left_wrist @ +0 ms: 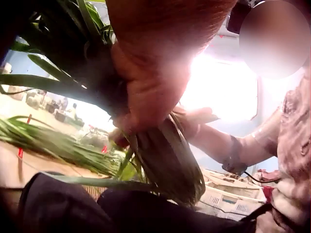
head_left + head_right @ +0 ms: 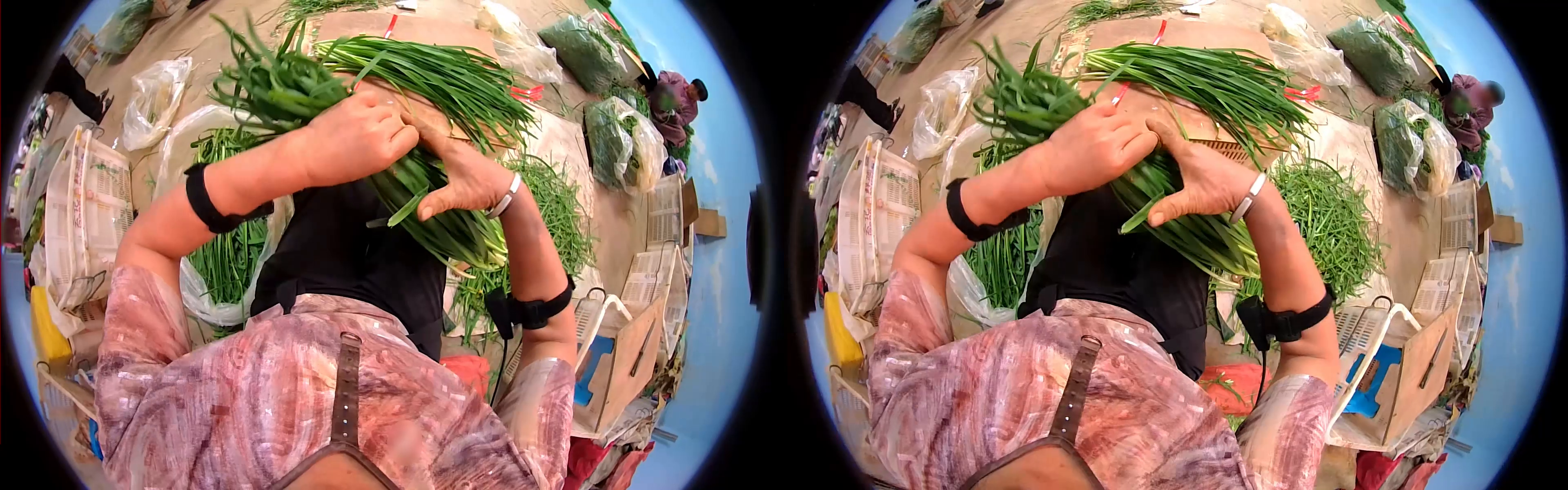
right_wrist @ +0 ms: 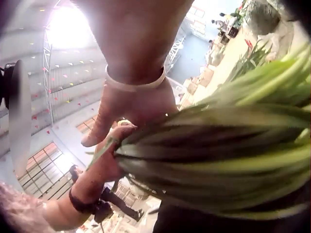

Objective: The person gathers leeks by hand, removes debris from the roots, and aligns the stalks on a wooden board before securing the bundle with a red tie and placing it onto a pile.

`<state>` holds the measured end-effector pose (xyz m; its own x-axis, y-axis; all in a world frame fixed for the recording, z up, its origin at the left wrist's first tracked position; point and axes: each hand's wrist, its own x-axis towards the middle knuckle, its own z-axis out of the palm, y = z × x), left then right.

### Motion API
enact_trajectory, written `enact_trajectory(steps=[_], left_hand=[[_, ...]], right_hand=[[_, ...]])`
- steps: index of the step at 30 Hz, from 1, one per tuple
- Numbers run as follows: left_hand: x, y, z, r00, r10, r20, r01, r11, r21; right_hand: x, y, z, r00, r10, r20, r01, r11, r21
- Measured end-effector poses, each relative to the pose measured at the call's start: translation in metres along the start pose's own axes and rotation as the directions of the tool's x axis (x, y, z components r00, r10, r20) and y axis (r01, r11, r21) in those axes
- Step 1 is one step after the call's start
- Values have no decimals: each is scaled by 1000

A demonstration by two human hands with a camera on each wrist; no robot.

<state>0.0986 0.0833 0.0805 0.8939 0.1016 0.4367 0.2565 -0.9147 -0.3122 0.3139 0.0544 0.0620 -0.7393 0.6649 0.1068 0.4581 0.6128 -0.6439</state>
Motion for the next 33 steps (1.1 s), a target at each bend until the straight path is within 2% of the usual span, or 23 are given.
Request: enact_trajectory(steps=[2, 4, 6, 8, 9, 10, 11, 13, 14, 15, 16, 18, 19, 20, 22, 24, 25, 26, 27, 29, 30, 31, 33], left_hand=[[4, -8, -4, 999, 13, 35, -15, 998, 55], [12, -15, -10, 995, 14, 103, -19, 999, 49], [29, -22, -14, 997, 45, 56, -45, 999, -1], [59, -25, -34, 962, -10, 274, -15, 996, 89], [72, -26, -43, 964, -14, 266, -13, 995, 99], [86, -26, -51, 966, 57, 253, -94, 986, 136], [100, -25, -57, 962, 131, 241, -176, 969, 174], [123, -23, -65, 960, 179, 215, -219, 959, 180], [134, -23, -69, 954, 220, 204, -257, 950, 179], [148, -16, -84, 915, 193, 355, -287, 929, 233], [160, -16, -88, 918, 197, 345, -289, 926, 241], [180, -16, -98, 864, 242, 441, -360, 911, 204], [191, -13, -106, 825, 242, 510, -407, 881, 241], [196, -14, -107, 829, 244, 503, -408, 879, 248], [205, -19, -108, 840, 476, 258, -542, 731, 415], [213, -26, -106, 848, 481, 222, -529, 766, 365], [215, -34, -103, 769, 639, 20, -575, 678, 458], [216, -40, -98, 621, 767, -161, -582, 589, 561], [212, -42, -105, 625, 763, -166, -577, 594, 560], [192, -48, -128, 642, 713, -283, -714, 690, 119], [180, -54, -123, 643, 710, -286, -713, 692, 113], [164, -61, -112, 750, 559, -354, -617, 784, -69], [129, -75, -79, 905, 203, -375, -365, 823, -435]], right_hand=[[-1, 0, 5, 998, 22, -59, -16, 995, 102], [-1, -14, 5, 995, 34, -89, -25, 995, 94], [-4, -21, 4, 992, 47, -117, -37, 996, 81], [-5, -23, 0, 944, 207, -258, -160, 968, 192], [-6, -35, -3, 919, 285, -271, -148, 889, 433], [-7, -45, -8, 883, 344, -319, -131, 834, 536], [-9, -50, -17, 876, 343, -340, -145, 858, 493], [-17, -54, -28, 864, 339, -372, -162, 887, 432], [-21, -54, -30, 826, 319, -465, -97, 893, 440], [-24, -55, -33, 778, 299, -552, -31, 896, 442], [-28, -58, -38, 775, 294, -559, -32, 902, 430], [-36, -62, -46, 735, 365, -572, 23, 829, 559], [-37, -63, -48, 683, 388, -619, 57, 816, 575], [-40, -65, -53, 680, 384, -624, 55, 822, 566], [-45, -68, -64, 658, 409, -632, 115, 775, 621], [-46, -54, -67, 627, 356, -693, 171, 805, 569], [-50, -45, -69, 632, 367, -682, 233, 750, 619], [-54, -37, -71, 638, 379, -671, 292, 686, 666], [-59, -36, -72, 660, 379, -648, 310, 649, 695], [-61, -30, -72, 631, 404, -662, 378, 584, 718], [-62, -25, -70, 598, 432, -675, 449, 517, 728], [-64, -19, -66, 525, 482, -701, 488, 504, 712], [-66, -8, -66, 539, 468, -701, 512, 479, 713]])
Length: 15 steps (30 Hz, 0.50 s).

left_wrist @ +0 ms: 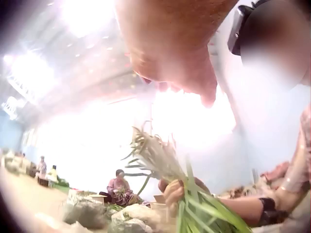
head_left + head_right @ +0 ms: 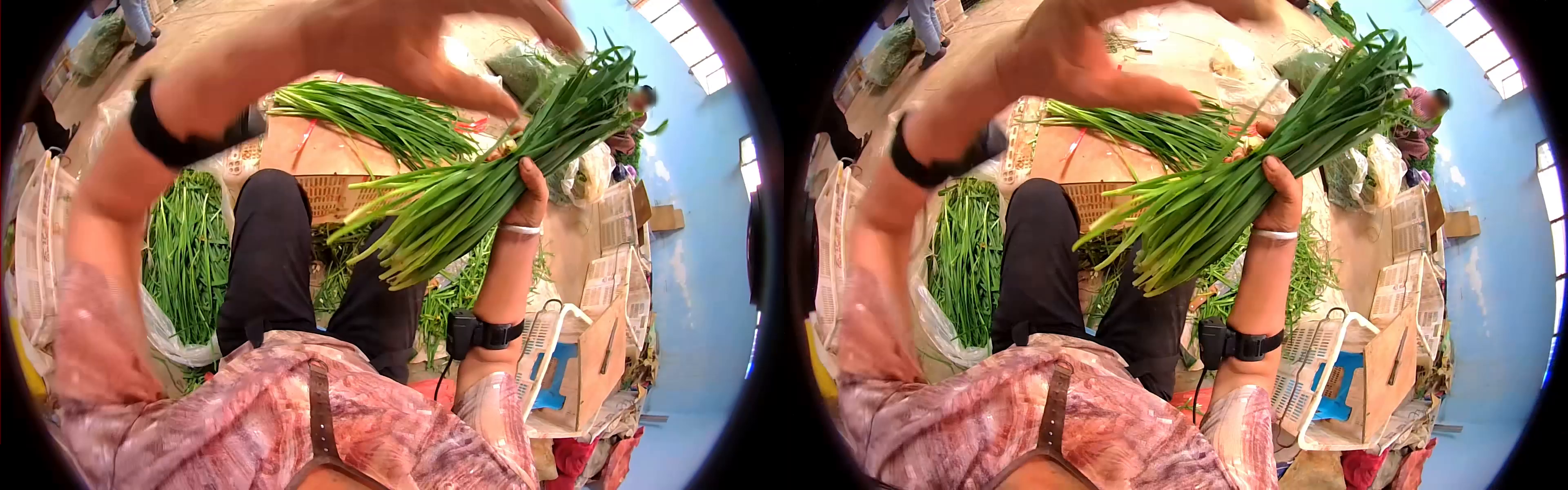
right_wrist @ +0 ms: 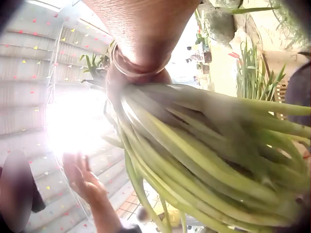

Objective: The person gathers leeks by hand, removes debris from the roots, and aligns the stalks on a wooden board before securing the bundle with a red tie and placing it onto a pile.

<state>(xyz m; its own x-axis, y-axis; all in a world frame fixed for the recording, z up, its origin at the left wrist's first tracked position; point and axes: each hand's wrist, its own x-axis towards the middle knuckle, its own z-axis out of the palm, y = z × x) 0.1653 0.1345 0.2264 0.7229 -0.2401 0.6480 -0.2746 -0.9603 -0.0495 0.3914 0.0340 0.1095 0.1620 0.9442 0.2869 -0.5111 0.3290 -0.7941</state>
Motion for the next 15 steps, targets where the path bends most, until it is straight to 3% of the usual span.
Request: enact_trajectory(steps=[2, 3, 4, 5, 7, 8, 11, 15], left_hand=[[-50, -14, 27, 922, -379, -82, 346, 899, -269], [-73, -19, 47, 822, -563, -86, 487, 774, -404], [-100, -25, 89, 769, -635, 70, 571, 635, -520], [-112, -24, 112, 775, -478, 413, 594, 327, -735], [-141, 4, 148, 829, -383, 407, 357, -197, -913], [-153, 13, 155, 823, -395, 408, 355, -203, -913], [-181, 36, 173, 714, -541, 444, 59, -585, -809], [-191, 62, 167, 530, -675, 514, 52, -579, -814]], right_hand=[[6, 11, -2, 999, 16, 35, -19, 994, 104], [10, 20, 1, 999, 33, 37, -36, 994, 101], [15, 27, 5, 998, 37, 57, -45, 989, 141], [22, 35, 9, 996, 42, 81, -56, 982, 182], [35, 54, 11, 991, 69, 118, -91, 977, 194], [43, 63, 11, 991, 96, 96, -113, 976, 188], [61, 99, 1, 980, 191, 63, -201, 945, 257], [75, 150, -1, 928, 345, 141, -373, 857, 355]])
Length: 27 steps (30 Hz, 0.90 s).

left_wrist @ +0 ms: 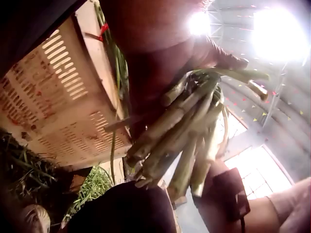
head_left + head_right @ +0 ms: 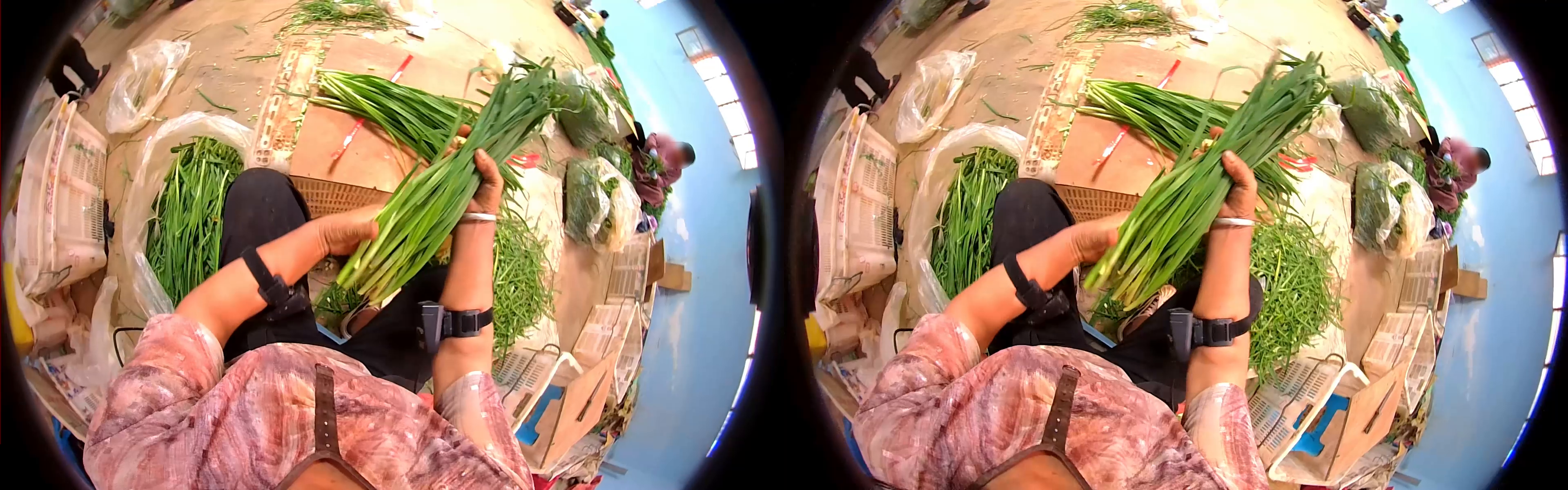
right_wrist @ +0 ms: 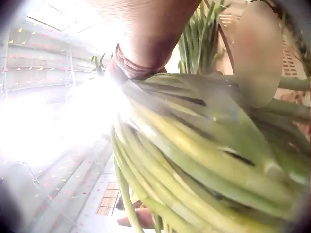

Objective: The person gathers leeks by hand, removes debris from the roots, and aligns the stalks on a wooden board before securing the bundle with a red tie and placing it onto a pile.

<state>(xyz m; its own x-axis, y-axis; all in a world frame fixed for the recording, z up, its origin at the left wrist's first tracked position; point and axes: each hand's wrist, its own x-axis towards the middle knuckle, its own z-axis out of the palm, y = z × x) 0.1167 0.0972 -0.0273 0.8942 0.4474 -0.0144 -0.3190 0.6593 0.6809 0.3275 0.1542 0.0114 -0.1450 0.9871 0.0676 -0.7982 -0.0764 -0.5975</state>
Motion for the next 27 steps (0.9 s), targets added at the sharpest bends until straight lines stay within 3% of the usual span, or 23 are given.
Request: enact_trajectory(steps=[5, 6, 7, 8, 10, 11, 12, 14, 15, 16, 18, 20, 22, 24, 26, 27], left_hand=[[-10, -2, -4, 974, 166, -154, -154, 984, 86], [-8, 8, -1, 962, 216, -167, -183, 964, 192], [-5, 16, 0, 949, 264, -174, -205, 933, 295], [-1, 23, -2, 927, 309, -213, -228, 914, 336], [4, 45, 1, 912, 339, -232, -250, 906, 341], [7, 48, -6, 906, 358, -226, -277, 905, 322], [8, 43, -13, 905, 361, -227, -281, 905, 319], [14, 31, -34, 965, 93, -245, -129, 983, -135], [17, 19, -39, 941, 144, -305, -180, 979, -92], [18, 6, -45, 943, 112, -314, -175, 968, -178], [20, -6, -45, 950, 105, -293, -200, 928, -315], [25, -15, -50, 959, 111, -260, -197, 922, -334], [25, -16, -47, 964, 98, -246, -198, 885, -422], [25, -14, -38, 969, 92, -227, -187, 879, -439], [30, -13, -27, 936, 153, -317, -261, 906, -333], [29, -13, -28, 949, 142, -283, -231, 921, -313]], right_hand=[[26, 34, 1, 999, 28, 30, -29, 999, 31], [33, 36, 3, 998, 48, 42, -49, 998, 38], [42, 32, 5, 977, 85, 197, -96, 994, 48], [50, 30, 8, 982, 70, 176, -88, 991, 98], [61, 18, 30, 999, 23, 26, -22, 999, -34], [75, 14, 12, 995, 48, -93, -69, 969, -237], [76, 12, 15, 977, -26, -213, -83, 869, -488], [61, -11, 2, 884, 115, -452, -433, 563, -704], [50, -6, 0, 897, 99, -430, -406, 565, -718], [33, 1, 0, 905, 88, -416, -389, 566, -726], [5, 15, 1, 863, -125, -489, -376, 487, -789], [-23, 23, -5, 869, -164, -466, -335, 498, -800], [-45, 31, -6, 899, -93, -428, -303, 573, -761], [-62, 38, -2, 880, 21, -475, -368, 664, -652], [-75, 46, -2, 933, -68, -353, -281, 475, -834], [-74, 50, 14, 959, -108, -261, -185, 456, -871]])
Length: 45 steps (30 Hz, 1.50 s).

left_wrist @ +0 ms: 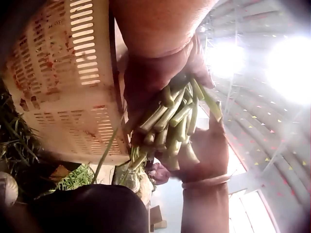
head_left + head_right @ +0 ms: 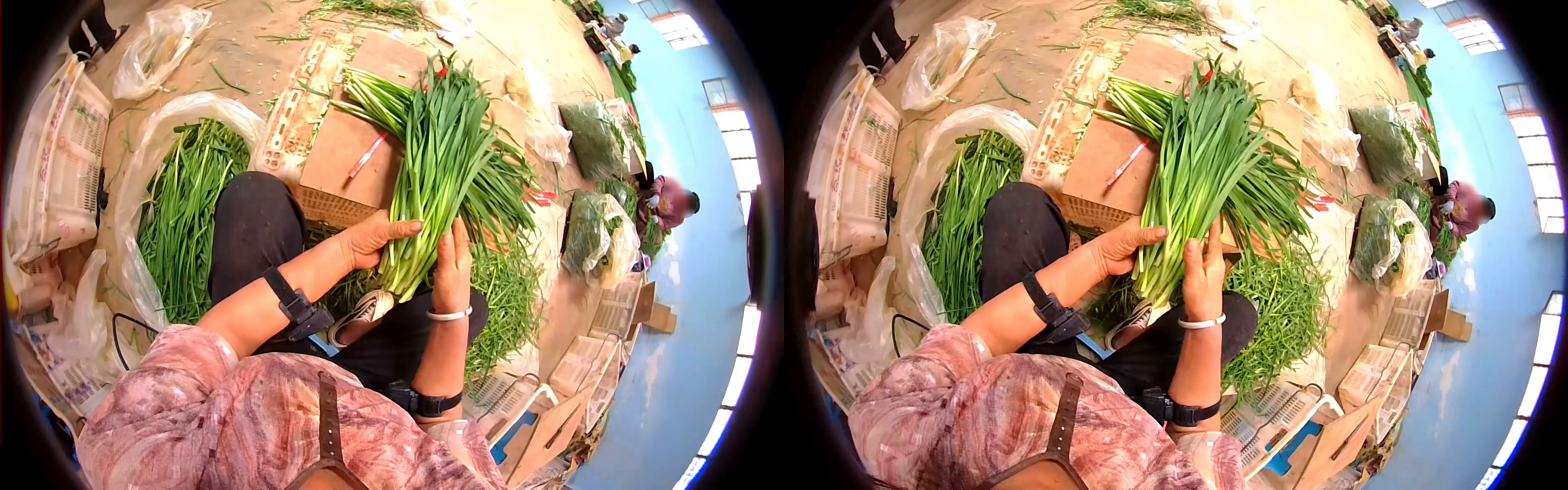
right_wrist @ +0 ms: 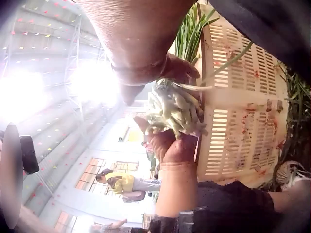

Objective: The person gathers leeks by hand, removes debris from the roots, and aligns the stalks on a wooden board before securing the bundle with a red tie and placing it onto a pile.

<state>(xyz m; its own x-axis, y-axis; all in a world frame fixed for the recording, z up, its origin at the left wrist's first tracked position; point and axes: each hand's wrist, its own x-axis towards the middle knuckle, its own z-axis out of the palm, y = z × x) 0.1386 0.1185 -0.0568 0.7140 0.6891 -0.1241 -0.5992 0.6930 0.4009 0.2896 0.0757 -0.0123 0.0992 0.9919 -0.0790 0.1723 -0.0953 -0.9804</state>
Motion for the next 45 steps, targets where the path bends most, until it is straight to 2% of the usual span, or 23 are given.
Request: enact_trajectory(steps=[1, 3, 4, 7, 9, 11, 12, 13, 15, 17, 18, 21, 24, 27, 29, 32, 33, 35, 37, 39, 40, 43, 45], left_hand=[[-1, -2, 1, 1000, -3, 3, 3, 1000, 0], [-2, -4, 2, 1000, 15, 5, -14, 994, -108], [-4, -6, 3, 998, 50, 45, -47, 997, -66], [-6, -1, 4, 999, 14, 35, -12, 999, -38], [-6, 0, 10, 996, -18, 84, 31, 988, -148], [-3, 0, 18, 1000, 27, 5, -27, 999, -32], [-1, -1, 26, 995, 94, -29, -91, 990, 111], [-2, -2, 32, 988, 153, -16, -147, 972, 184], [-3, -1, 36, 985, 174, -21, -164, 959, 229], [-4, 1, 27, 995, 68, -66, -61, 993, 104], [-1, -4, 19, 998, 61, -24, -63, 994, -86], [1, -13, 1, 998, -17, 68, 40, 935, -352], [2, -15, -2, 985, -39, 168, 116, 870, -480], [6, -21, -5, 991, -46, 126, 101, 871, -482], [8, -24, -9, 990, -47, 132, 106, 869, -483], [9, -26, -10, 993, -40, 108, 86, 884, -459], [10, -26, -10, 991, -43, 124, 97, 875, -474], [13, -30, -13, 990, -51, 133, 110, 864, -492], [14, -36, -13, 985, -45, 164, 122, 859, -498], [15, -39, -12, 987, -20, 160, 94, 878, -470], [15, -41, -11, 992, -45, 117, 94, 885, -456], [16, -42, -11, 995, -54, 82, 83, 906, -415], [17, -41, -8, 996, -75, -54, 50, 927, -372]], right_hand=[[-1, -14, 8, 994, -106, 10, 106, 994, -11], [2, -14, 8, 989, -136, 65, 141, 987, -78], [1, -17, 9, 994, -101, 44, 107, 983, -151], [2, -17, 15, 991, -135, 24, 137, 987, -82], [6, 3, 12, 988, -153, -5, 152, 988, -39], [6, 7, 14, 996, -1, -86, 27, 951, 308], [2, 8, 14, 988, 51, -146, 6, 932, 362], [2, 8, 16, 988, 6, -152, 59, 906, 419], [-2, 3, 26, 946, -10, -325, 148, 902, 405], [-1, 15, 21, 960, 40, -276, 79, 910, 407], [0, 23, 19, 966, 33, -258, 82, 903, 422], [3, 38, 13, 976, -18, -216, 94, 933, 347], [5, 32, 10, 981, 20, -192, 48, 937, 347], [2, 21, 6, 994, -19, -104, 50, 951, 306], [0, 18, -1, 996, -64, -64, 77, 968, 237], [-7, 13, -11, 970, -117, -211, 102, 991, -84], [-6, 17, -22, 952, -135, -276, 40, 946, -323], [-13, -15, -13, 912, -257, -321, 136, 925, -355], [-12, -45, 0, 904, -266, -334, 133, 918, -373], [1, -56, 8, 835, -550, -2, 365, 557, -746], [11, -54, 14, 802, -597, 27, 377, 470, -798], [34, -34, 21, 928, -372, -28, 106, 335, -936], [42, -18, 23, 887, -462, -25, 108, 259, -960]])
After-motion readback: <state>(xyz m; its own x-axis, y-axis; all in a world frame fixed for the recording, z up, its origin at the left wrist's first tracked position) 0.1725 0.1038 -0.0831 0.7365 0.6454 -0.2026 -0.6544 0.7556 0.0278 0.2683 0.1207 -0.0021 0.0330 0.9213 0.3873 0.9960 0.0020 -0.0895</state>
